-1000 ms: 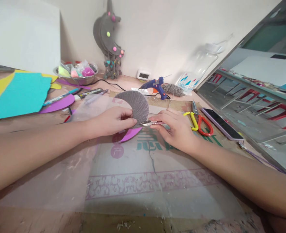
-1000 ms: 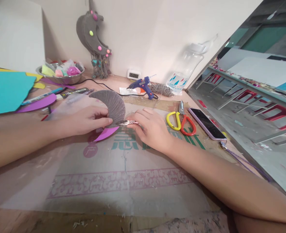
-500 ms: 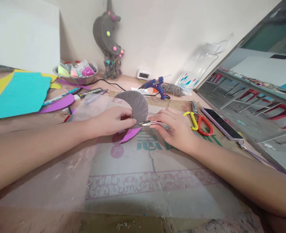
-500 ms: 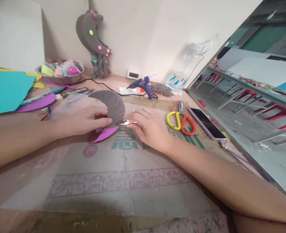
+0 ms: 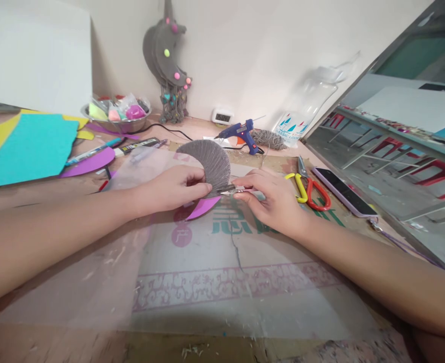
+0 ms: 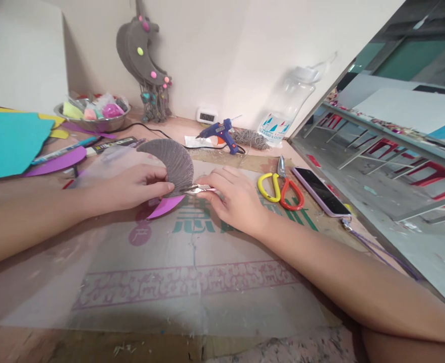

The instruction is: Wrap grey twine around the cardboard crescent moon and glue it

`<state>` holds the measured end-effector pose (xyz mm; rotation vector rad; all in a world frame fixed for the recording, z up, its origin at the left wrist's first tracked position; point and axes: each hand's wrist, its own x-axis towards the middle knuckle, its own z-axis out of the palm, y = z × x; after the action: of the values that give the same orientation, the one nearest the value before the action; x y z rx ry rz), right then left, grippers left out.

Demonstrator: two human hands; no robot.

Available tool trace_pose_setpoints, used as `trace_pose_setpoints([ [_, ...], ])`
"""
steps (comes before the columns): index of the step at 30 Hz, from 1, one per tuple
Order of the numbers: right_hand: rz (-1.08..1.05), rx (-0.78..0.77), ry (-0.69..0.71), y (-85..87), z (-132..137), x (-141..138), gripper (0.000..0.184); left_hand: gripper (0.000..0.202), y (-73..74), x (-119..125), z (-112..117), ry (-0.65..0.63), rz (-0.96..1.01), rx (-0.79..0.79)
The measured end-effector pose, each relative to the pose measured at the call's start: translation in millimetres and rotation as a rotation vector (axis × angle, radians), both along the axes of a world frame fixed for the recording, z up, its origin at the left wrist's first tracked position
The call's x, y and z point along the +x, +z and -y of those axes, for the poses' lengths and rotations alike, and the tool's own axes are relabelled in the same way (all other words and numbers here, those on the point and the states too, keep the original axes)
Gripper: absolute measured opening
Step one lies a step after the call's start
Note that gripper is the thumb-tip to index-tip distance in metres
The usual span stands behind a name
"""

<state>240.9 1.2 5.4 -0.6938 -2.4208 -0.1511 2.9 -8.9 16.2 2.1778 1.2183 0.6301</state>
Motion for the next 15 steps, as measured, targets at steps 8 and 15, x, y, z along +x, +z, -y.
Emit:
trace_pose_setpoints([
  [8, 0.018, 0.025, -0.003, 0.0, 1.3, -1.5, 0.016, 0.032, -2.4, -0.3, -1.2, -0.007, 0.006, -0.020],
  [15, 0.035, 0.025, 0.003, 0.4, 0.8, -1.7, 0.015, 0.033, -1.3, 0.3, -0.5, -0.009, 0.005, -0.007],
])
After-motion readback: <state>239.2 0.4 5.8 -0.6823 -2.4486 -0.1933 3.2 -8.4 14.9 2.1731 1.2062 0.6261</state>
